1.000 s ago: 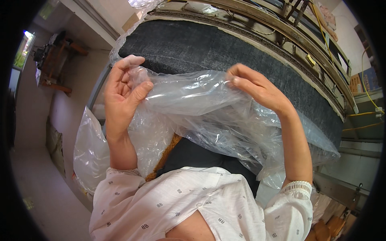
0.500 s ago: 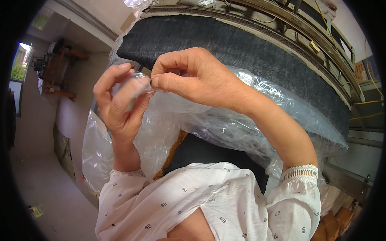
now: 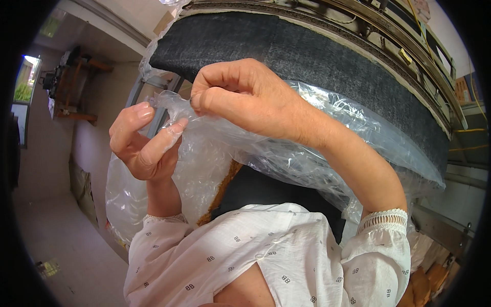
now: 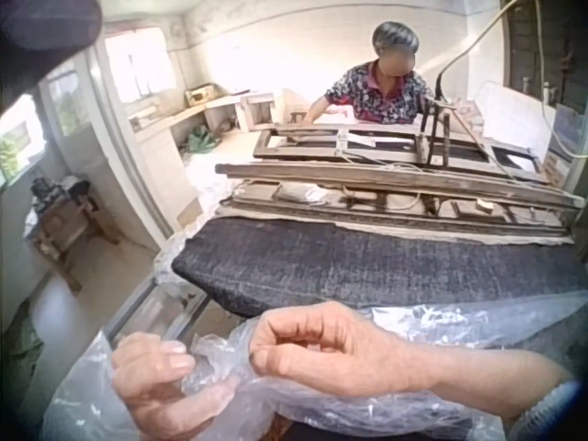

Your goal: The recorder is wrapping a large industrial component or machine part in protective plastic sheeting.

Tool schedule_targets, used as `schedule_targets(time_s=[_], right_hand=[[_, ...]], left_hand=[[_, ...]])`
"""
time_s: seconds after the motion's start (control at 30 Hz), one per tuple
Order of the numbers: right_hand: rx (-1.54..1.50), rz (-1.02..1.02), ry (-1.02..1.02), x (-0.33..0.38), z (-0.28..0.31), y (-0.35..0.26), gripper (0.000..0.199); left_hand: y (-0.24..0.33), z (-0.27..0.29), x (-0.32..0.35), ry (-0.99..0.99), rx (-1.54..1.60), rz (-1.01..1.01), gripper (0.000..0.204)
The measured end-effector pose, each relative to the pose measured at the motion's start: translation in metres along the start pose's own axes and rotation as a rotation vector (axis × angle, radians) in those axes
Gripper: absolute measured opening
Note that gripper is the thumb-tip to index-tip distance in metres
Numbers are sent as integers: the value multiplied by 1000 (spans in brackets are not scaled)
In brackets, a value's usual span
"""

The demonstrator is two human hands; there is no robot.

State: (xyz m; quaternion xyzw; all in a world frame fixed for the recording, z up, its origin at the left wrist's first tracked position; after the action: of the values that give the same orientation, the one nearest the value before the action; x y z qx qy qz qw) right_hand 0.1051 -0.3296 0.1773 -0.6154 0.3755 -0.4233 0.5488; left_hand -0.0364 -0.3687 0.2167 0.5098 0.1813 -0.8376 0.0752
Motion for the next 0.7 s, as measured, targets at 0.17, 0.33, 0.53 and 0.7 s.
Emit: schedule_targets(time_s=[0.17,0.33,0.53,0.7], right_hand=[[6,6,7,2,1,1,18],[9,1,-22,7,1,5,16],[563,277,242,40,41,13,20],[532,-98,533,106,128,64,10]], left_hand=[[2,-1,-5,5,-1,0,35],[-35,-18,-1,47,296,554,25],[-52,-49,9,106,995,837,13],[-81,-58,19,344,964,990,8]])
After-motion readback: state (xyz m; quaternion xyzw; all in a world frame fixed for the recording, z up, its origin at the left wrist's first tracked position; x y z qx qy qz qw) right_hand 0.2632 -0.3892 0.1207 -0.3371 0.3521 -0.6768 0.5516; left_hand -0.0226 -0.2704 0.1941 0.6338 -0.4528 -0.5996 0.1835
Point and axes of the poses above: each hand's wrist, its own x-axis away from the middle knuckle, its own z-axis out of the back of the hand, y = z × x, the point moved 8 cm from there along -x, towards the middle knuckle, and after that the axes turned 11 degrees about -z, right-handed, at the moved point
